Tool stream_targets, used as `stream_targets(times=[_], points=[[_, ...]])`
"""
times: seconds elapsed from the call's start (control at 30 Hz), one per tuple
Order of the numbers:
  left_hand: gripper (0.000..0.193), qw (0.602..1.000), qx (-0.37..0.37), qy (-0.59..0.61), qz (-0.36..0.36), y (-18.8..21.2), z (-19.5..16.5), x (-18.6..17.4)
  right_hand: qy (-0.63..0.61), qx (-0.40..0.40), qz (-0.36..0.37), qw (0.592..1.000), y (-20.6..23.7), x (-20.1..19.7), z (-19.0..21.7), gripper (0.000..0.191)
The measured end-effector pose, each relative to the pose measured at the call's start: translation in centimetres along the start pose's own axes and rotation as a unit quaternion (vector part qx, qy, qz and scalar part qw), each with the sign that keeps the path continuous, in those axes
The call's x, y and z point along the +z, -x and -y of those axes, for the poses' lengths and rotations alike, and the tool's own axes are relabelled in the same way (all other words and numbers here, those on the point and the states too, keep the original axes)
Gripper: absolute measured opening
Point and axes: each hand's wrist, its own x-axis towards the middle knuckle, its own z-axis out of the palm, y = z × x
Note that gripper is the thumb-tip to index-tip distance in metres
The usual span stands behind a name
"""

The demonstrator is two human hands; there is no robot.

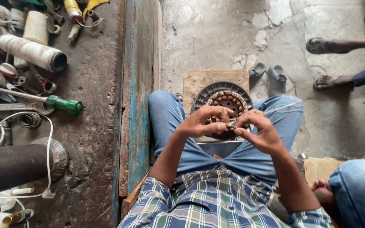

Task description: The person sits cross-legged and winds white string around the copper windings of a motor stator held between their legs. They repeatedly pull the string, wrap it around individual winding groups, and adjust the stator's position to continue the process.

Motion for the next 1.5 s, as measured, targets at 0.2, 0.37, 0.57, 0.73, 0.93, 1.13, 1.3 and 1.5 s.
stream_targets(times=[0.2,0.37,0.57,0.73,0.93,1.13,1.3,1.5], points=[[0.018,0.995,-0.057,-0.063,-0.042,1.6,0.5,-1.5,-0.349,0.052,-0.003,0.936,0.8,-2.3,-1.3,0.013],[0.015,0.980,-0.087,0.063,-0.166,3.4,0.7,-3.7,-0.504,-0.105,-0.107,0.850,-0.9,-8.5,2.1,0.012],[0.013,0.973,-0.050,0.062,-0.214,4.6,0.9,-4.6,-0.193,-0.064,-0.254,0.946,-2.2,-16.3,5.2,0.032],[0.015,0.959,-0.014,0.103,-0.265,4.4,1.6,-4.4,0.212,0.055,-0.272,0.937,-0.9,-17.0,0.8,0.048],[0.012,0.982,-0.032,0.029,-0.184,0.6,0.7,-1.2,0.438,0.085,-0.221,0.867,-3.1,-17.3,1.9,0.068],[0.017,0.985,0.041,-0.151,-0.079,-3.1,-2.3,1.8,0.129,-0.049,0.091,0.986,-3.0,-6.2,1.8,0.075],[0.018,0.986,-0.026,-0.134,-0.094,-2.6,-3.3,0.8,-0.004,0.080,0.025,0.996,-0.5,-11.7,-4.1,0.025],[0.020,0.986,-0.031,-0.083,-0.143,-1.0,-2.6,-1.0,0.254,0.033,-0.239,0.937,-0.5,-22.5,-5.7,0.025]])
